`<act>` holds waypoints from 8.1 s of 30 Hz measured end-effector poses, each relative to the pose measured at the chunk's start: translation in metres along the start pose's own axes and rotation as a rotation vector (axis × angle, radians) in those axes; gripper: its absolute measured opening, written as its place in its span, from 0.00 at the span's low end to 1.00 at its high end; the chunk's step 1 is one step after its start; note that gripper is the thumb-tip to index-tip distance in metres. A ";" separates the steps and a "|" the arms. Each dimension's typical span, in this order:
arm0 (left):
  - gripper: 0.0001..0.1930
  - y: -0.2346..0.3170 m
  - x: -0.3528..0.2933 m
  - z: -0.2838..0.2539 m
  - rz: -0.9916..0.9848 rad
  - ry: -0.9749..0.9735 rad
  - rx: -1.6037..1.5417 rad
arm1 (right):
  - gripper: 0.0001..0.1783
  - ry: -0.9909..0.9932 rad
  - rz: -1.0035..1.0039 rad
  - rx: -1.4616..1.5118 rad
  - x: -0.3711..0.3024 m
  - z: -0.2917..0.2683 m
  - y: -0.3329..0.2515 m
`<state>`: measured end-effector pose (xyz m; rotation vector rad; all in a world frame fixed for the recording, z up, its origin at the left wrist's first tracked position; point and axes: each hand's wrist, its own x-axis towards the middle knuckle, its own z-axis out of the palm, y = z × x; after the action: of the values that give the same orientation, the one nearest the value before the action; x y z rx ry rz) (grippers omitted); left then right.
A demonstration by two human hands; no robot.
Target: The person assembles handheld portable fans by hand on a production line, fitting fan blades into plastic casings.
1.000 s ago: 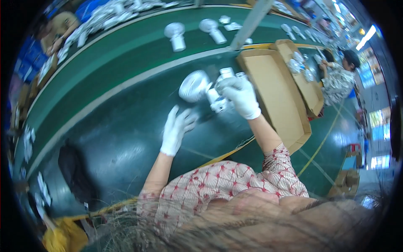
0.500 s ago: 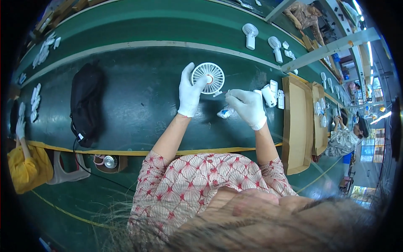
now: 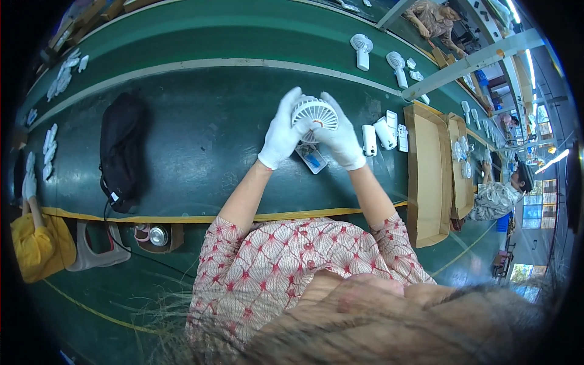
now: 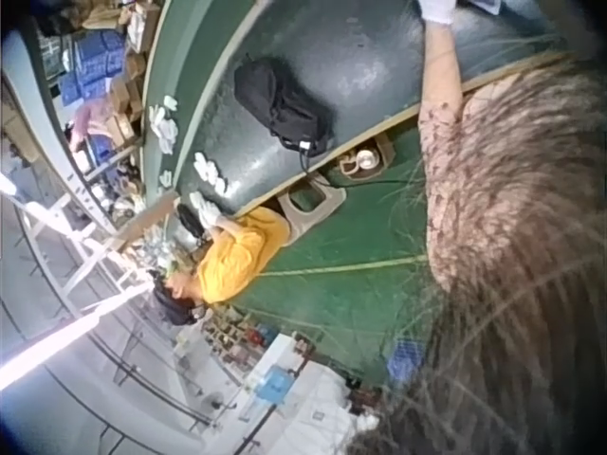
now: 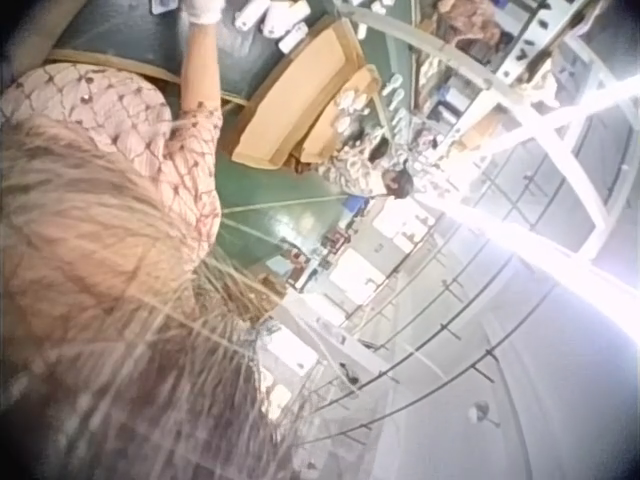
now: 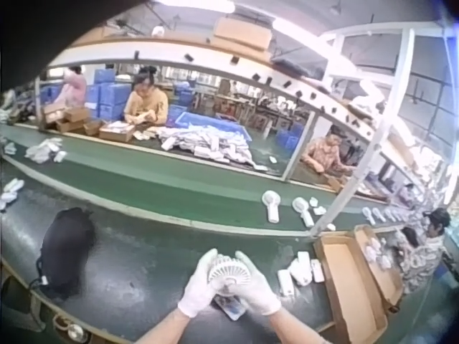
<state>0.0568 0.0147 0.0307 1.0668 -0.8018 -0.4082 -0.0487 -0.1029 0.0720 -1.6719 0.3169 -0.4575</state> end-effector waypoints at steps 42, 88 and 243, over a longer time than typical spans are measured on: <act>0.11 -0.023 -0.032 0.042 -0.588 -0.063 -0.635 | 0.20 0.231 0.055 0.207 0.014 -0.004 -0.016; 0.22 -0.016 -0.028 0.029 -0.875 0.144 -0.769 | 0.12 -0.280 -0.655 -1.034 -0.010 -0.015 -0.008; 0.09 -0.031 -0.033 0.040 -0.700 0.280 -0.915 | 0.38 -0.181 0.174 -1.056 -0.030 -0.013 -0.044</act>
<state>0.0075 -0.0022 0.0004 0.4735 0.0803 -1.0651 -0.0832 -0.0939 0.1129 -2.6543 0.6278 0.0380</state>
